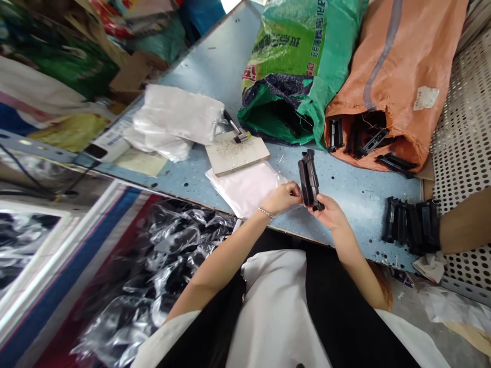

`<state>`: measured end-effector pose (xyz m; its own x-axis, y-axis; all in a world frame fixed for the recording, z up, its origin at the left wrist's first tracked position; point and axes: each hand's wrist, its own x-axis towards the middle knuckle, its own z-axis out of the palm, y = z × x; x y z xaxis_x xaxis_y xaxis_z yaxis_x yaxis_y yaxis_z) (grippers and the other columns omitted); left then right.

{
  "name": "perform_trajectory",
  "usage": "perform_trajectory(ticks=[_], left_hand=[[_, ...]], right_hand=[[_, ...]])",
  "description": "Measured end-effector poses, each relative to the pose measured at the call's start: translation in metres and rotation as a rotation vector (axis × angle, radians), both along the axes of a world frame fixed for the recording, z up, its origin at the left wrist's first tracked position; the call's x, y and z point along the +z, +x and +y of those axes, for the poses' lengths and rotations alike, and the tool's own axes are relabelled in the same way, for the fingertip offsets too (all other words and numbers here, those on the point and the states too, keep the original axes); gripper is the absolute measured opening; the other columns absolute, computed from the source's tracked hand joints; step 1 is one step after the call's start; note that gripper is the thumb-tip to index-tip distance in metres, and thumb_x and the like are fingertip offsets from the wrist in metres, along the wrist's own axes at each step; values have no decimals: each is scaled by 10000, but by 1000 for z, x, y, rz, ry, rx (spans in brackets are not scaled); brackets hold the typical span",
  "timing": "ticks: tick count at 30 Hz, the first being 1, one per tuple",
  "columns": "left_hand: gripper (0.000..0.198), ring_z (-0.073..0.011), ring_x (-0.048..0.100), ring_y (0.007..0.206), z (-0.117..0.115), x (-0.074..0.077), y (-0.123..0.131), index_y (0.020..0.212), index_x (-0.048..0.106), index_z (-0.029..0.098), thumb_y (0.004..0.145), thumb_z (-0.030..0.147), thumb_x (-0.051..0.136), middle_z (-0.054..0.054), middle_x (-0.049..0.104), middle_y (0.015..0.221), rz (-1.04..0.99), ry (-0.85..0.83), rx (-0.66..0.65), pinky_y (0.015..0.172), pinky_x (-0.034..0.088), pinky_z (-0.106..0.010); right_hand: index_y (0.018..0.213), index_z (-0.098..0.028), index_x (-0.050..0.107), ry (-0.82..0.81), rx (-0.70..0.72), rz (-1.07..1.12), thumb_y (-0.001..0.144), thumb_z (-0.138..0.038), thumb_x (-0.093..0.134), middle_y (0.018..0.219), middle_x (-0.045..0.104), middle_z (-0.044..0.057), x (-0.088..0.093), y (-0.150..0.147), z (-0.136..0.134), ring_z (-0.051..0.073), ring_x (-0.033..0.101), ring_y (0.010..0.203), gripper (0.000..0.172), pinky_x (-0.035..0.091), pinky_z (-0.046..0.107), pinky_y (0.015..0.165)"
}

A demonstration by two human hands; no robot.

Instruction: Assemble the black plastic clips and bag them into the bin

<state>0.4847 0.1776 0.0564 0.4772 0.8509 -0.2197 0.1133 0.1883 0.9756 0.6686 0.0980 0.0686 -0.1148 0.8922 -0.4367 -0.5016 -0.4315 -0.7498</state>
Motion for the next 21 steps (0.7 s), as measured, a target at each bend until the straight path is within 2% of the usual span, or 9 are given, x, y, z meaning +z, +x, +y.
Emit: perform_trajectory(ticks=[3, 6, 8, 10, 13, 15, 18, 21], left_hand=[[392, -97, 504, 655, -4, 0, -14, 613, 480, 183, 578, 353, 833, 30, 566, 706, -129, -47, 106, 645, 421, -247], [370, -128, 593, 766, -10, -3, -27, 671, 455, 190, 644, 328, 798, -10, 637, 818, -200, -54, 186, 746, 490, -282], [249, -150, 629, 829, -17, -6, -27, 733, 482, 195, 735, 262, 722, -28, 665, 868, -124, 75, 201, 793, 519, -309], [58, -181, 656, 954, -24, -8, -21, 832, 576, 187, 804, 142, 598, -70, 699, 1000, 34, 306, 161, 887, 540, -361], [363, -231, 649, 1141, -33, -11, -8, 1028, 708, 176, 821, 10, 459, -120, 702, 1199, 278, 608, -13, 1040, 525, -448], [461, -246, 654, 1180, -37, -13, -1, 1131, 721, 161, 818, -17, 432, -131, 705, 1231, 349, 674, -85, 1074, 529, -465], [554, -250, 626, 1272, -41, -13, 4, 1305, 651, 124, 819, -22, 429, -155, 648, 1361, 329, 716, -81, 1121, 519, -448], [668, -252, 559, 1371, -47, -12, 8, 1460, 528, 152, 821, -21, 436, -154, 552, 1485, 265, 775, -100, 1155, 498, -435]], right_hand=[[1016, -225, 697, -55, -81, 77, 805, -399, 733, 1036, 769, 50, -7, 6, 0, 177, 684, 796, 276, 535, 288, 621], [1040, -240, 703, -52, -184, 110, 800, -414, 736, 1102, 769, 41, -11, 19, -15, 171, 694, 810, 299, 543, 283, 614], [1012, -240, 708, -45, -222, 92, 778, -420, 761, 1100, 772, 36, -12, 24, -27, 163, 693, 794, 300, 547, 279, 611], [975, -229, 713, -40, -240, 54, 749, -412, 794, 1103, 772, 45, -12, 24, -38, 164, 690, 788, 302, 551, 283, 622], [939, -205, 729, -31, -277, -5, 707, -396, 832, 1077, 774, 66, -11, 20, -48, 176, 686, 794, 317, 557, 302, 675], [913, -206, 740, -22, -315, -50, 693, -386, 846, 1022, 778, 56, -6, 21, -57, 177, 679, 791, 304, 557, 307, 709], [885, -220, 746, -25, -353, -89, 694, -383, 852, 965, 777, 35, 7, 26, -80, 185, 682, 829, 272, 561, 309, 764], [993, -236, 741, -103, -268, 73, 755, -445, 797, 1101, 769, 56, 21, 26, -115, 221, 696, 988, 322, 568, 342, 833]])
